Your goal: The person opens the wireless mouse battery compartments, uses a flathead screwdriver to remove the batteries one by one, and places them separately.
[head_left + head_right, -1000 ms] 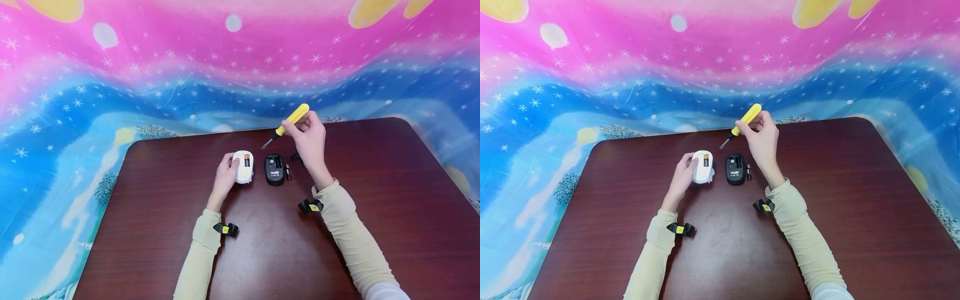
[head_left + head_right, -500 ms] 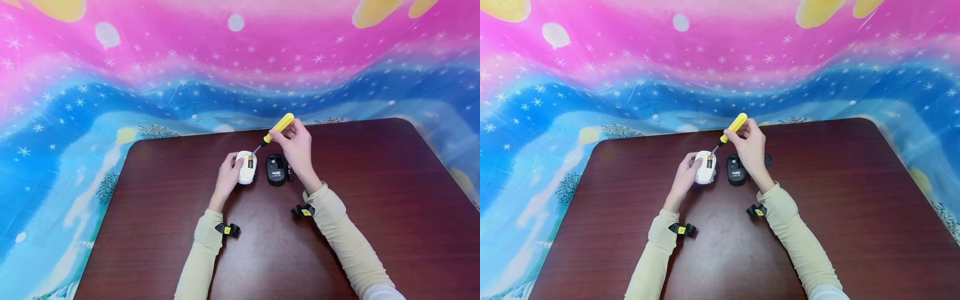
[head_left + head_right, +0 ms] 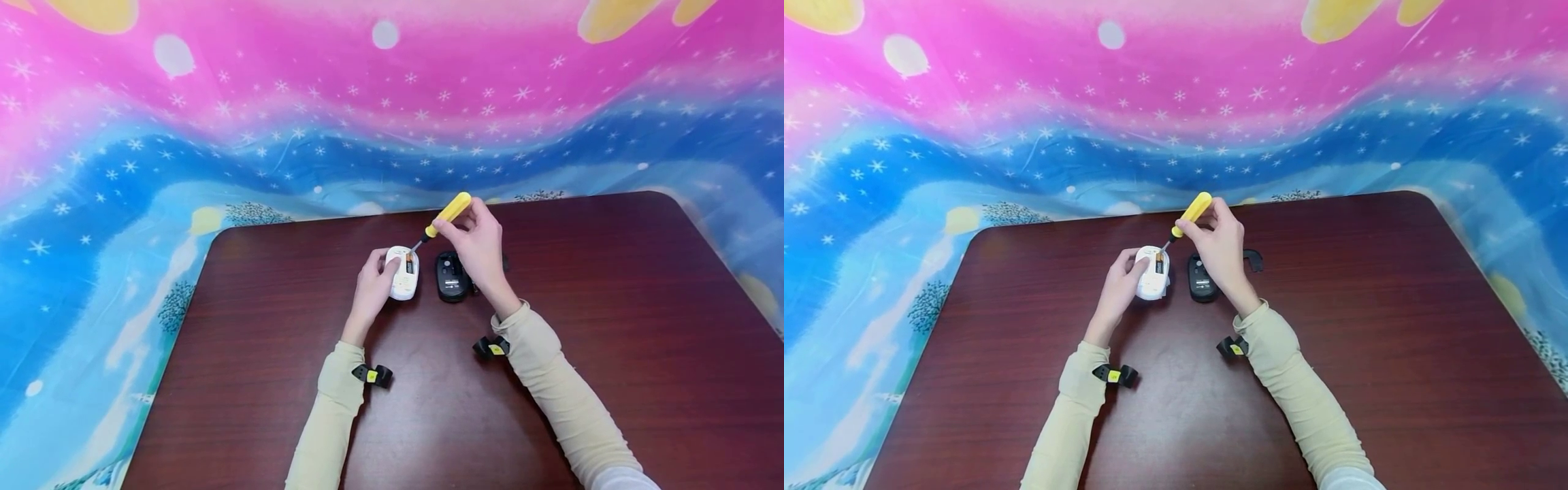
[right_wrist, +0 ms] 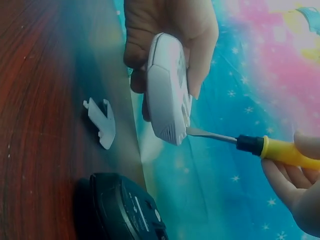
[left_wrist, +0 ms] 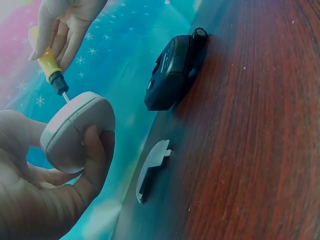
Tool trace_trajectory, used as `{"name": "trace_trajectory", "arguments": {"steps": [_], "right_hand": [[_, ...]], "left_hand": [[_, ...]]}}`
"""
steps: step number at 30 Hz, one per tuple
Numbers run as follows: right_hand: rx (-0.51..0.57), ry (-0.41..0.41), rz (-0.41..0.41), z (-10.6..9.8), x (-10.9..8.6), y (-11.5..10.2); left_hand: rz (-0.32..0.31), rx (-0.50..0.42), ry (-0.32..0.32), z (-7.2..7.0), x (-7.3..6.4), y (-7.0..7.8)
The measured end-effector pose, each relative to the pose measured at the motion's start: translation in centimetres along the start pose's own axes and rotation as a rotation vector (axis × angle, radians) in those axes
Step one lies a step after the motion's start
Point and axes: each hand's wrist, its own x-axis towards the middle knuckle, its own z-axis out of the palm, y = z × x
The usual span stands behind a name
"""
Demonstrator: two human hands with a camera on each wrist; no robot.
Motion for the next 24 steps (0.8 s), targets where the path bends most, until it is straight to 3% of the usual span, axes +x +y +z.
{"name": "trace_trajectory", "arguments": {"steps": [9,14,17,24], "right_hand": [[-0.102,-0.181,-0.13,0.4,-0.4,0.2],[-0.154,-0.215,-0.187,0.6,-0.4,0.4],[-0.123,-0.216,-0.17,0.6,-0.3,0.7],[0.112,-0.242,0.006,0.0,0.3,1.6]], "left_hand": [[0.023,0.021,0.022,-0.2,0.0,-0.1],[0.066,0.062,0.014,-0.3,0.0,-0.2],[0.098,0.074,0.012,-0.4,-0.1,-0.1],[0.17,0.084,-0.03,-0.7,-0.2,0.1]]}}
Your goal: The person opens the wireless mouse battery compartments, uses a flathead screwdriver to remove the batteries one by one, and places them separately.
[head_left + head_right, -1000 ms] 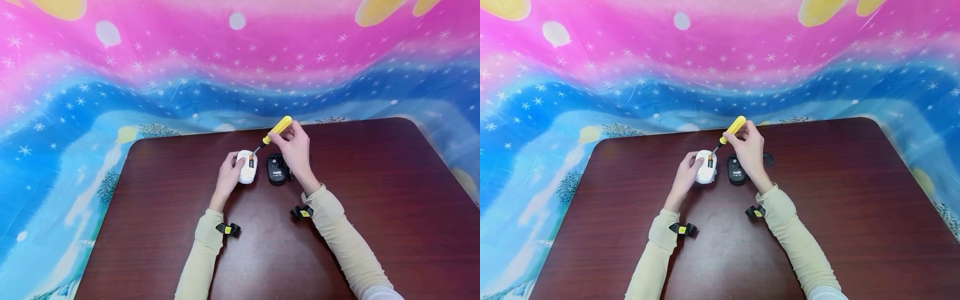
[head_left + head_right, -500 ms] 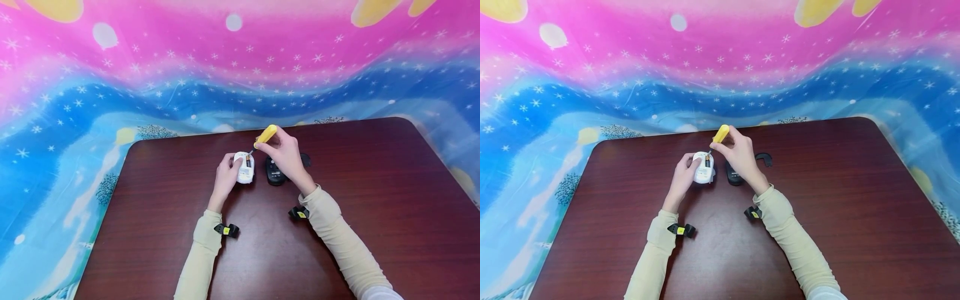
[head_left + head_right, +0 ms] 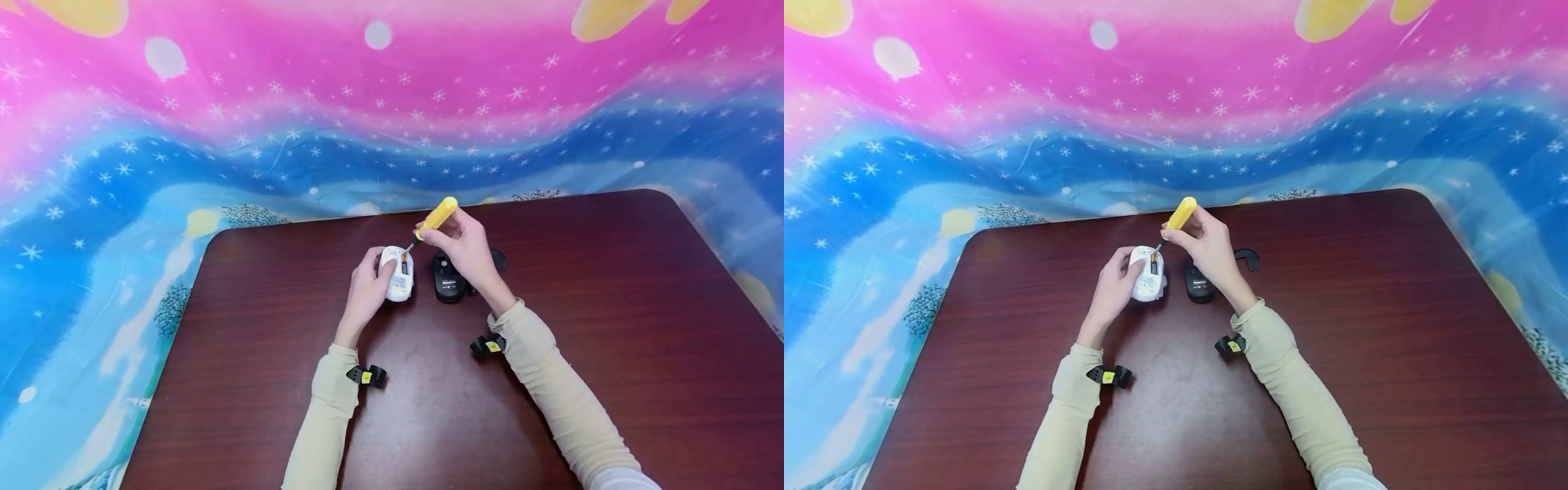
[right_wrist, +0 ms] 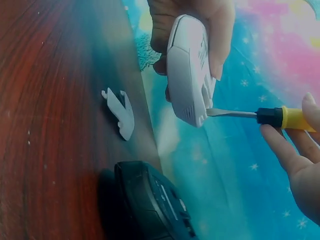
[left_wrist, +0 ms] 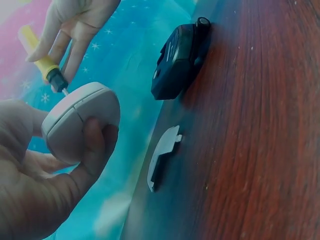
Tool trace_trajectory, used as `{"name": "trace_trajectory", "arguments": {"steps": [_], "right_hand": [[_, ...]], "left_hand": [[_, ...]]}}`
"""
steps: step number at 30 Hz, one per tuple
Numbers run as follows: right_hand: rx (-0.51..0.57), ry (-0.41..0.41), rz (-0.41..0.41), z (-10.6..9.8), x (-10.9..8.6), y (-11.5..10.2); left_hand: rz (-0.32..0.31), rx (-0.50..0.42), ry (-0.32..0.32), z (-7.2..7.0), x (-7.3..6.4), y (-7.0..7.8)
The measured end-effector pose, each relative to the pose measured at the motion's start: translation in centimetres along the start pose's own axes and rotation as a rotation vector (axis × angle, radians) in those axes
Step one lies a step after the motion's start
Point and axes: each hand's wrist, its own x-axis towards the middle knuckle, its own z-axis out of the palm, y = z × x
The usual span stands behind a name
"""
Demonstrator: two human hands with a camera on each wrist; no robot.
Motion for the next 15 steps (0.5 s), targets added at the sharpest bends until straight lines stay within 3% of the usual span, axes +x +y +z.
{"name": "trace_trajectory", "arguments": {"steps": [7,15], "right_hand": [[0.209,0.006,0.047,-0.12,0.38,0.51],[0.426,0.137,0.15,-0.96,0.79,0.8]], "left_hand": [[0.031,-0.026,-0.051,-0.19,-0.09,0.01],[0.063,-0.003,-0.147,0.14,-0.35,0.61]]}}
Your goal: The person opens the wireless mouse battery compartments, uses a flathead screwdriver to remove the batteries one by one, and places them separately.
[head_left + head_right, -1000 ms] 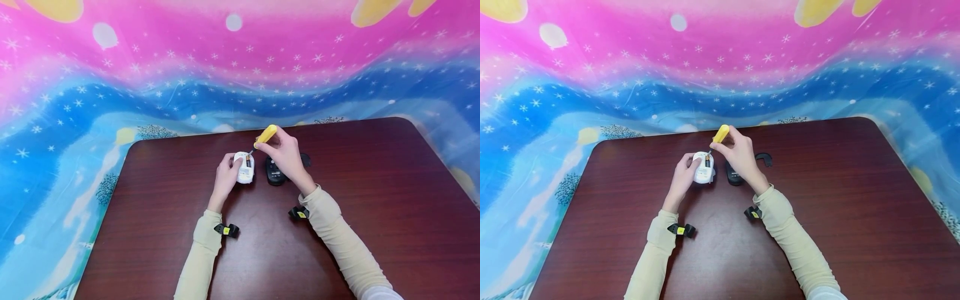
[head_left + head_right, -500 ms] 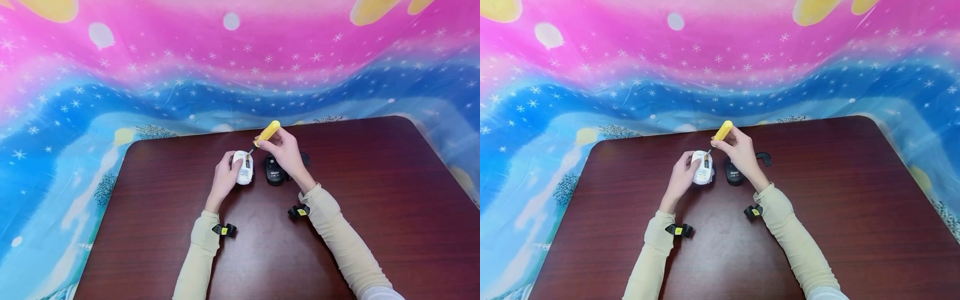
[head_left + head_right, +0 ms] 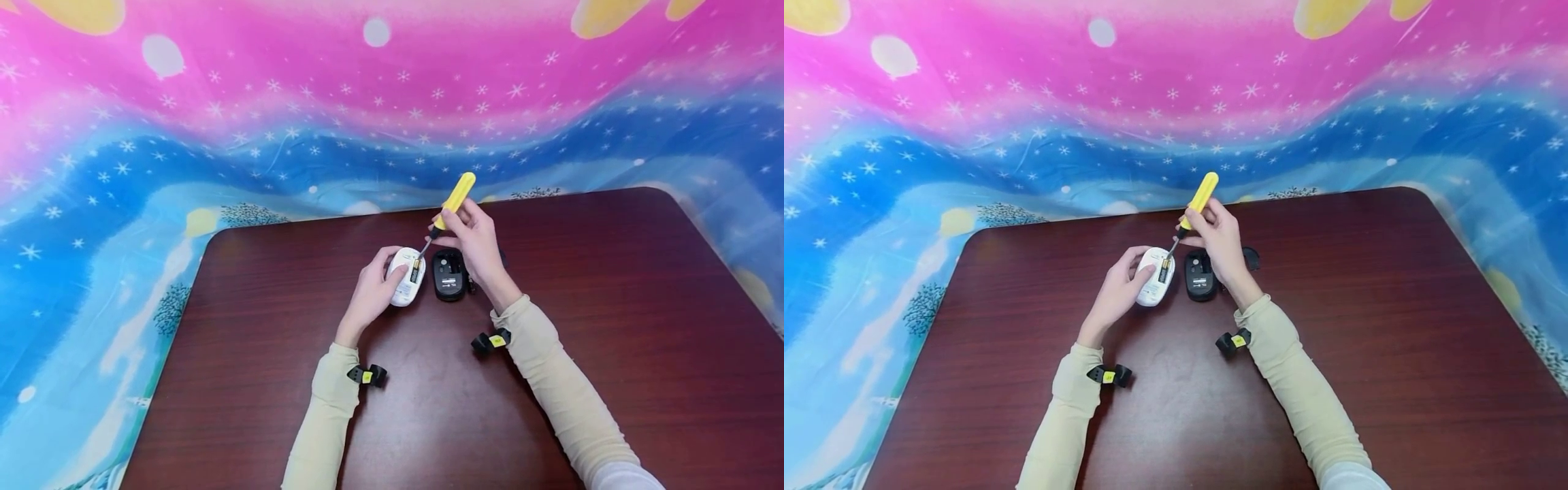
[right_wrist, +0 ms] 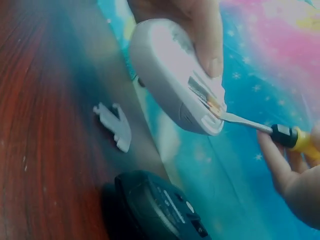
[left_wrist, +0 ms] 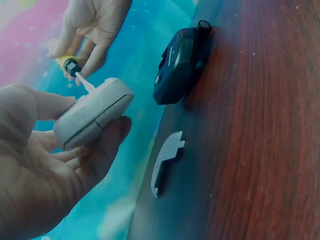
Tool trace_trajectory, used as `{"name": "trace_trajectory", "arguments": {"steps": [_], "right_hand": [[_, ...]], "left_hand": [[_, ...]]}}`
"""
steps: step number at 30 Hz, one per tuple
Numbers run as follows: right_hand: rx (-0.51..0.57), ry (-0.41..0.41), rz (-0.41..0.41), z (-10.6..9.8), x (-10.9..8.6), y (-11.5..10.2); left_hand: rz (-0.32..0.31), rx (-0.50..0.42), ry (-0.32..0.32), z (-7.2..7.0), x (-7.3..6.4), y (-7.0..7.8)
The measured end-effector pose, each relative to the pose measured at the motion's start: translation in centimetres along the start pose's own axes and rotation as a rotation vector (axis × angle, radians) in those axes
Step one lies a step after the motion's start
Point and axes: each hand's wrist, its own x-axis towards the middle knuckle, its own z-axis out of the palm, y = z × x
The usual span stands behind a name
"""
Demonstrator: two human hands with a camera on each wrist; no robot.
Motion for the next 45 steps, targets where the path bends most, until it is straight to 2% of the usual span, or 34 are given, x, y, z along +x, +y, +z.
{"name": "trace_trajectory", "arguments": {"steps": [5,7,9,14,24,28,37,45], "right_hand": [[0.134,0.127,0.116,-1.0,0.3,-0.8],[0.144,0.162,0.132,-1.4,0.3,-1.3],[0.108,0.178,0.134,-1.8,0.2,-1.9],[0.015,0.174,0.126,-2.9,0.3,-3.1],[-0.011,0.166,0.132,-4.4,0.2,-4.4],[-0.03,0.173,0.135,-5.3,0.0,-5.1],[-0.173,0.211,0.144,-7.8,-0.5,-6.5],[-0.252,0.195,0.174,-9.9,-0.8,-7.1]], "left_hand": [[0.027,-0.031,0.047,0.1,0.1,0.2],[0.032,-0.052,0.075,0.0,0.2,0.1],[0.027,-0.073,0.094,-0.1,0.2,0.1],[0.014,-0.113,0.106,-0.1,0.4,0.0],[-0.003,-0.175,0.116,0.1,0.4,-0.3],[-0.009,-0.186,0.122,0.1,0.4,-0.3],[-0.029,-0.196,0.134,-0.2,0.3,-0.3],[-0.034,-0.195,0.136,-0.3,0.3,-0.6]]}}
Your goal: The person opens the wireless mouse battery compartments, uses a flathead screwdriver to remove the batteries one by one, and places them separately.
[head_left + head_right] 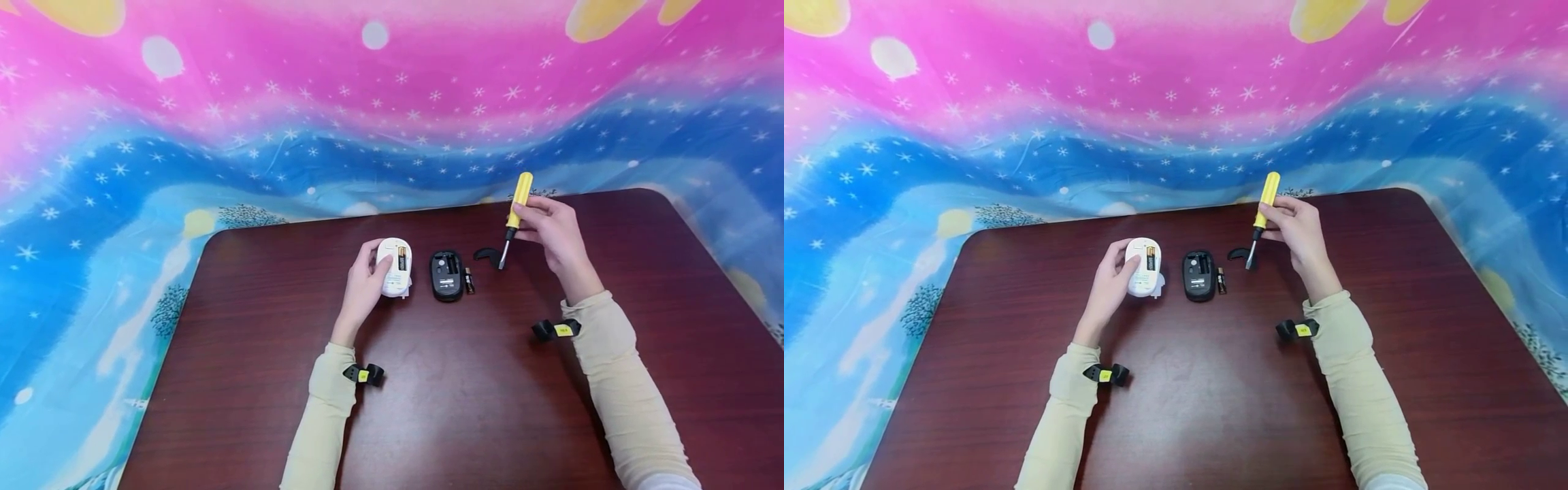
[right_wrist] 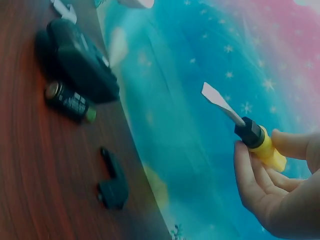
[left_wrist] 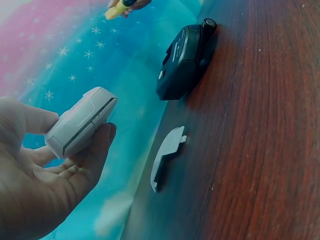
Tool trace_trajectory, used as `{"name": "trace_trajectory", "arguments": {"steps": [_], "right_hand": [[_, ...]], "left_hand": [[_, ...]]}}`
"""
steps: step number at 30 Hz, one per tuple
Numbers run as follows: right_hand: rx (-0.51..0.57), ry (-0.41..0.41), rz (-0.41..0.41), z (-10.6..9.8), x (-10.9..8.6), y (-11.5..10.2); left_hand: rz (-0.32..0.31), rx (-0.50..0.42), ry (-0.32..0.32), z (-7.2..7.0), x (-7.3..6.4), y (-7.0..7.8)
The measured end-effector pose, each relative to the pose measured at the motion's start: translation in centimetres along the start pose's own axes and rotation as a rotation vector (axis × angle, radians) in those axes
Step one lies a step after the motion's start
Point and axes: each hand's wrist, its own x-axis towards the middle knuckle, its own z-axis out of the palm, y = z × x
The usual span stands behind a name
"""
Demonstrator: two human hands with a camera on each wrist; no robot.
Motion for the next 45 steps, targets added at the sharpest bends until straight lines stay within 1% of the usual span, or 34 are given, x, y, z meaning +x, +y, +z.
{"name": "trace_trajectory", "arguments": {"steps": [9,13,15,18,25,32,35,39,45], "right_hand": [[-0.143,-0.01,0.033,-2.4,0.4,0.7],[-0.267,0.0,0.053,-3.2,0.4,0.9],[-0.351,-0.008,0.065,-3.5,0.4,1.1],[-0.437,-0.018,0.085,-4.1,0.5,1.5],[-0.537,-0.027,0.118,-5.4,0.7,2.4],[-0.667,-0.052,0.145,-6.6,0.6,3.2],[-0.694,-0.066,0.158,-6.9,0.5,3.5],[-0.705,-0.07,0.168,-7.1,0.5,3.9],[-0.712,-0.067,0.156,-7.2,0.6,4.3]], "left_hand": [[-0.005,0.0,0.0,-0.1,0.0,0.0],[-0.012,0.009,0.0,-0.1,0.0,0.0],[-0.015,0.019,0.001,-0.1,0.0,0.0],[-0.016,0.029,0.0,-0.1,0.0,0.0],[-0.01,0.032,0.005,-0.1,0.0,-0.1],[-0.009,0.024,0.006,-0.1,0.0,-0.1],[-0.01,0.022,0.004,-0.1,0.0,-0.3],[-0.013,0.017,0.003,-0.1,0.1,-0.4],[-0.012,0.019,0.006,-0.2,0.0,-0.5]]}}
